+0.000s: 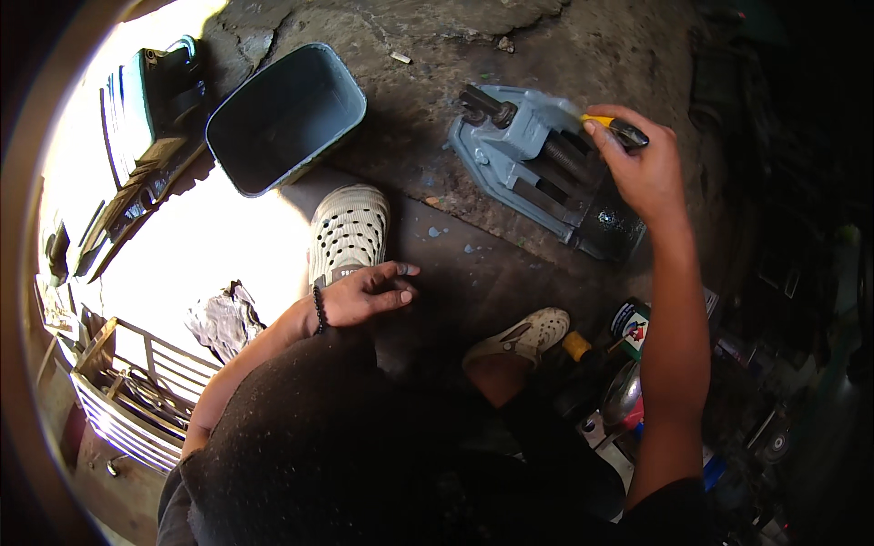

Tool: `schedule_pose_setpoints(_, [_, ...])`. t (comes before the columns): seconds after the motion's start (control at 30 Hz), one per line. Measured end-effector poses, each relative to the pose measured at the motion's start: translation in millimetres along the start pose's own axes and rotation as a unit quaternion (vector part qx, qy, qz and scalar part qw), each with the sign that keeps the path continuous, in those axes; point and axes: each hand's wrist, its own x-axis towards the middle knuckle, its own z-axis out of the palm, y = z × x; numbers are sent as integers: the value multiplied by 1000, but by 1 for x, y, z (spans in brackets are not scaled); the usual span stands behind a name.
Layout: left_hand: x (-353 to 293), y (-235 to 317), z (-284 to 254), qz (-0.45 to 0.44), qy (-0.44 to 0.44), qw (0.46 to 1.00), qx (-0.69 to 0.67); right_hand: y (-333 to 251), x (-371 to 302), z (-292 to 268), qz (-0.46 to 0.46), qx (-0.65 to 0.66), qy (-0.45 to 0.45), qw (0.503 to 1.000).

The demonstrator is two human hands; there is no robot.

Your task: The person paints a metal bench vise with gray paint using a small brush. They repeatedly dip the brush into a plastic container and apply paint to the vise jaws and body.

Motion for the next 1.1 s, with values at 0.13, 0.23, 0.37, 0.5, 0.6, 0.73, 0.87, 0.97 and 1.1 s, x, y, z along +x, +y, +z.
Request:
schedule_pose_setpoints(0.13, [1,1,-2,-5,-1,1000,6,5,1,0,-49,-4,105,993])
schedule_pose_setpoints(0.23, [4,5,-5,-4,3,1000,14,6,-16,20,-143,-42,149,978])
schedule_pose_setpoints(0.37, [4,4,-5,10,-2,1000,27,-1,-78,72,-170,-87,61,980])
schedule_pose_setpoints(0.5, [3,2,-7,23,-3,999,28,-5,-122,99,-127,-43,65,989])
schedule_pose_setpoints(0.6, [3,1,-7,21,-11,999,30,-9,-132,111,-82,-25,72,994])
schedule_pose_setpoints(0.73, [3,1,-6,23,-10,999,40,-8,-117,117,-91,-20,81,992])
schedule_pose_setpoints(0.87, [3,-2,-4,38,0,999,3,3,-83,110,-109,-28,95,989])
schedule_pose_setpoints(0.97, [3,-4,-4,37,0,999,-5,3,-86,95,-118,-26,122,985])
schedule_pose_setpoints(1.1, [2,-3,-5,38,-3,999,-6,-5,-116,78,-87,8,154,984])
